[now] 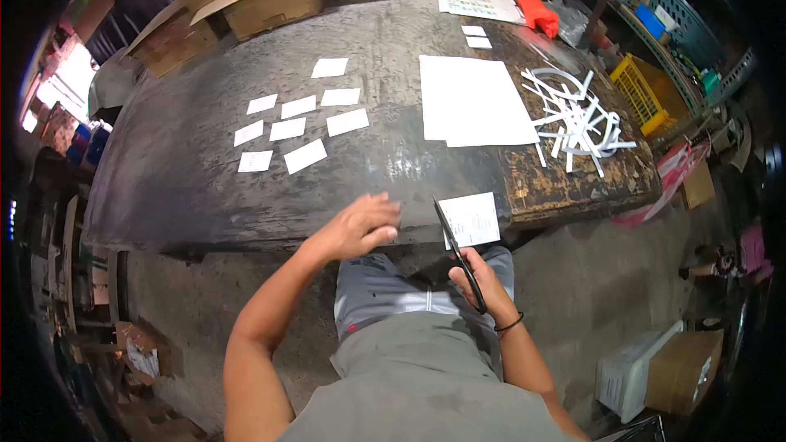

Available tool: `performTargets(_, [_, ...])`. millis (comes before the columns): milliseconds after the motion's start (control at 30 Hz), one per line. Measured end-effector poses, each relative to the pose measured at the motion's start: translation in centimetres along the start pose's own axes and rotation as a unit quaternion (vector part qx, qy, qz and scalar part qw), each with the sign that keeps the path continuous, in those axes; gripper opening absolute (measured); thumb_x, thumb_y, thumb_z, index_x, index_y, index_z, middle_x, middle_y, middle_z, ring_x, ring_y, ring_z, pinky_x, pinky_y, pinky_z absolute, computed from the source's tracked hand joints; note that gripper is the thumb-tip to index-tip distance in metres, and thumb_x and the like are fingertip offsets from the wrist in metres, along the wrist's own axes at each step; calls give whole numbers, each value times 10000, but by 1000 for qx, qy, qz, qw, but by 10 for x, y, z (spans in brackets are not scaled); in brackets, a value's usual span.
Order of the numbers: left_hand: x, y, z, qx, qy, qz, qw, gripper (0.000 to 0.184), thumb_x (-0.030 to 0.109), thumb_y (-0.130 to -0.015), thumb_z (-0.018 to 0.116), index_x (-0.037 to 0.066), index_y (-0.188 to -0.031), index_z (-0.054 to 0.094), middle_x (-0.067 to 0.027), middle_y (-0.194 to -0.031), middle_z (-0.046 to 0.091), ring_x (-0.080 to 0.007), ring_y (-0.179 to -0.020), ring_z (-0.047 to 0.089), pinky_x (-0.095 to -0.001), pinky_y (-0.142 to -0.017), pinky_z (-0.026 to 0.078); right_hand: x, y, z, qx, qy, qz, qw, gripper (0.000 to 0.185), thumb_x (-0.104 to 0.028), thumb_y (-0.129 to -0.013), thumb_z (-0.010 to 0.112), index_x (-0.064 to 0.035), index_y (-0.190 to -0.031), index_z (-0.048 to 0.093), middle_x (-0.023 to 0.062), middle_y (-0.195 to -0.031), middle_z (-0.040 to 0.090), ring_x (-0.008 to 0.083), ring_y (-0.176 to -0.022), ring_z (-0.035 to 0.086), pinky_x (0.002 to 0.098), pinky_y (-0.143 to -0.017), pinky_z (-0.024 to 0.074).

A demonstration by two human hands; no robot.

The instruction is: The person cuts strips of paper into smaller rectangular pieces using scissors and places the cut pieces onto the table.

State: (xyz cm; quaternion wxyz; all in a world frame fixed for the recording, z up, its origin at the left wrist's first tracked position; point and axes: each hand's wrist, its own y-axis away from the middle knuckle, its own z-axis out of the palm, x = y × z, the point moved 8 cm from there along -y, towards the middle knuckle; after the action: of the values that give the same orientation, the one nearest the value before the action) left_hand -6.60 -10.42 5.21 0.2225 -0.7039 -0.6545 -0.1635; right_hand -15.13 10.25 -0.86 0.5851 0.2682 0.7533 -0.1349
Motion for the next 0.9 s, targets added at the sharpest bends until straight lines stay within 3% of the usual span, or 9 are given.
performTargets(33, [10, 9, 4, -8, 6, 6, 1000, 381, 308, -931, 490, 20, -1157, 593, -150, -1283, 535, -274, -1245, 449, -429, -1033, 336, -2, 0, -2, 8, -1, 9, 1000, 499, -455, -857, 623, -50, -1115, 485, -41, -663, 458, 35, -536, 404, 204, -453, 318])
performTargets(100, [-6, 35, 46, -113, 329, -257, 902, 298, 263, -917, 542, -9, -962, 657, -110, -993, 674, -172, -934, 613, -334, -821, 470, 1, 2, -1, -23, -23, 86, 996, 424, -359, -866, 634, -39, -1114, 507, 58, -736, 541, 141, -660, 495, 286, -612, 433])
performTargets(167, [1, 32, 74, 23, 410, -231, 882, 314, 272, -929, 526, -13, -911, 657, -62, -816, 670, -97, -751, 590, -268, -676, 463, -1, 2, -1, -7, -24, 68, 997, 415, -354, -874, 625, -32, -1109, 511, 31, -726, 531, 119, -642, 471, 268, -591, 416])
performTargets(200, [0, 28, 98, 63, 458, -233, 856, 357, 318, -945, 501, -9, -929, 645, -70, -852, 656, -129, -800, 601, -276, -714, 473, 1, 2, 1, -12, -41, 70, 997, 419, -359, -875, 624, -31, -1110, 510, 14, -715, 521, 105, -623, 457, 260, -566, 402])
performTargets(300, [14, 5, 139, 116, 689, -293, 653, 425, 411, -948, 478, 20, -1070, 592, -75, -962, 632, -148, -843, 600, -290, -736, 489, -6, 3, 2, -32, -95, 104, 989, 420, -382, -885, 605, -37, -1105, 510, -16, -686, 492, 60, -569, 421, 232, -488, 351])
performTargets(400, [24, -22, 150, 130, 742, -253, 607, 348, 370, -922, 553, 38, -1010, 610, -34, -898, 637, -114, -799, 605, -266, -694, 500, -14, 3, 2, -61, -141, 114, 981, 463, -432, -889, 584, -49, -1131, 490, -20, -671, 478, 44, -526, 428, 218, -443, 339])
performTargets(567, [23, -28, 153, 181, 692, -278, 642, 273, 315, -918, 571, 47, -961, 608, -30, -808, 639, -97, -714, 602, -232, -616, 485, -3, 3, 3, -87, -196, 113, 970, 625, -591, -859, 511, -51, -1166, 443, -6, -675, 496, 51, -466, 443, 186, -399, 357])
performTargets(767, [19, -9, 137, 259, 618, -324, 668, 219, 242, -895, 564, 25, -887, 588, -70, -789, 633, -129, -673, 597, -259, -595, 489, -22, 16, -22, -31, -231, -2, 973, 724, -631, -823, 523, -27, -1204, 407, 11, -730, 514, 49, -513, 466, 185, -447, 373])
performTargets(900, [16, 5, 133, 297, 587, -334, 675, 228, 239, -895, 548, 16, -871, 590, -92, -794, 634, -153, -669, 603, -271, -594, 495, -6, 23, -26, -9, -208, 44, 977, 733, -640, -807, 534, -28, -1191, 411, 8, -721, 501, 50, -508, 457, 185, -447, 369])
